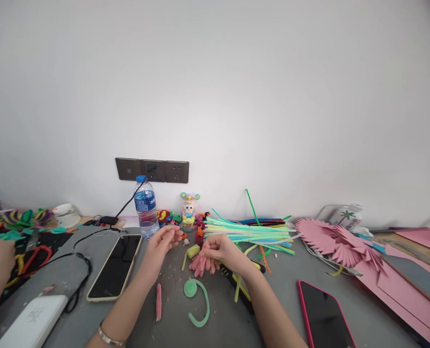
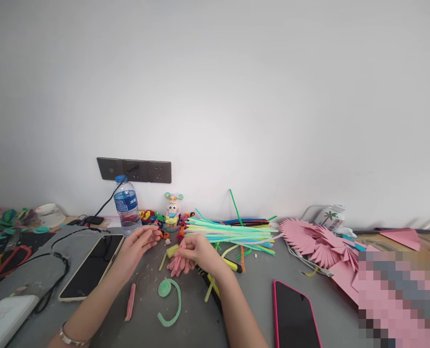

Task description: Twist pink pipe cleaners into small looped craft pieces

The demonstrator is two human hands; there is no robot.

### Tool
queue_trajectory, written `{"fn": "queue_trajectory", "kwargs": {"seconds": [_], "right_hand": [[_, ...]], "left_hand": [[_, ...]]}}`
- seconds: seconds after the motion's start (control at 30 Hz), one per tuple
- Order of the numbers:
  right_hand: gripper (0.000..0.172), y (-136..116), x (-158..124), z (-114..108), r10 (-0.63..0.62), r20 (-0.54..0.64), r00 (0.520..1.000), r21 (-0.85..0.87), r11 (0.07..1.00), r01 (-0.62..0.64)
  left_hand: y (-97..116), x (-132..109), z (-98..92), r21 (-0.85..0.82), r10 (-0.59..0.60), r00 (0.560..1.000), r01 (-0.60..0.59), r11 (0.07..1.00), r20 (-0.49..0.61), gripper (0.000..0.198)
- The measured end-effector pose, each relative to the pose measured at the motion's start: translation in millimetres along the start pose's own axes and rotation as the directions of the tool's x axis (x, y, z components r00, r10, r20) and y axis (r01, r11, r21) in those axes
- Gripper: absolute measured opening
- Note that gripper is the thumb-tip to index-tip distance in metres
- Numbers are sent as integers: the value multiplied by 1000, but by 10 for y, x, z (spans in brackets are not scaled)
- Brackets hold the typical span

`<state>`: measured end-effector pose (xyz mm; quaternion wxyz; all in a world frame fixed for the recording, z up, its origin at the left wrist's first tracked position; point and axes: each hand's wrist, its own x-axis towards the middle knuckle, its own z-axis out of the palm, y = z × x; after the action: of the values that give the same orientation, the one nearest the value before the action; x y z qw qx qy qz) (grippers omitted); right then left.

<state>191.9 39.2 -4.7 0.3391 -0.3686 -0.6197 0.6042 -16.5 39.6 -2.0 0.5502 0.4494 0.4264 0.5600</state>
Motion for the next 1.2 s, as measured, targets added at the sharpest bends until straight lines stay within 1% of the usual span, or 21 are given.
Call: {"fn": "queue_trajectory", "kwargs": {"seconds": [0.1,0.17,0.23,0.3,0.37,0.4,0.43,0.47,0.57,0.67,0.73,0.8,0.87,0.93,1.0,1.1,1.13,1.17,1.2], "right_hand": [[41,14,27,69,2,27,1000,17,1000,-2],[41,21,51,105,-16,42,999,16,1000,16],[40,26,80,131,-68,-16,998,11,998,69],[39,27,108,148,-130,-99,987,31,990,134],[39,22,127,161,-168,-148,975,71,981,180],[40,17,130,166,-176,-155,972,86,978,191],[40,11,128,172,-182,-158,970,91,976,198],[40,4,123,177,-186,-159,970,83,976,201],[34,-26,92,185,-196,-136,971,9,980,199],[25,-58,63,190,-220,-126,967,-131,970,204],[18,-75,54,201,-254,-137,957,-278,938,209],[9,-90,50,222,-294,-146,945,-429,879,207],[3,-109,42,247,-326,-137,935,-537,818,207],[4,-134,27,256,-333,-108,937,-578,787,214],[9,-154,7,233,-325,-87,942,-572,790,220],[13,-157,-22,136,-316,-113,942,-589,785,193],[10,-150,-29,96,-309,-124,943,-620,766,170],[6,-141,-35,60,-291,-108,950,-661,735,150],[9,-133,-42,31,-283,-89,955,-707,693,139]], "left_hand": [[-13,33,-31,46,33,999,-31,998,-39,35],[-33,34,-27,125,67,998,-66,990,-5,33],[-51,15,-7,229,116,989,-134,964,92,31],[-63,-24,28,314,146,961,-218,924,236,29],[-72,-71,71,357,129,912,-279,891,389,26],[-77,-92,92,365,108,891,-288,886,442,24],[-83,-109,111,369,94,883,-287,884,460,23],[-90,-119,126,370,89,884,-281,885,459,21],[-117,-114,145,371,110,911,-269,889,397,15],[-142,-87,144,394,152,918,-301,869,365,14],[-145,-80,145,444,190,922,-333,832,336,12],[-135,-84,146,503,226,926,-356,788,301,10],[-117,-89,143,535,257,925,-373,758,280,9],[-97,-88,128,548,286,922,-386,743,262,9],[-75,-76,102,565,312,917,-399,722,249,9],[-37,-45,61,591,353,904,-426,685,243,13],[-25,-34,50,595,366,900,-433,677,239,14],[-18,-24,41,596,378,897,-437,674,230,16],[-16,-14,34,596,384,897,-435,675,219,16]]}}
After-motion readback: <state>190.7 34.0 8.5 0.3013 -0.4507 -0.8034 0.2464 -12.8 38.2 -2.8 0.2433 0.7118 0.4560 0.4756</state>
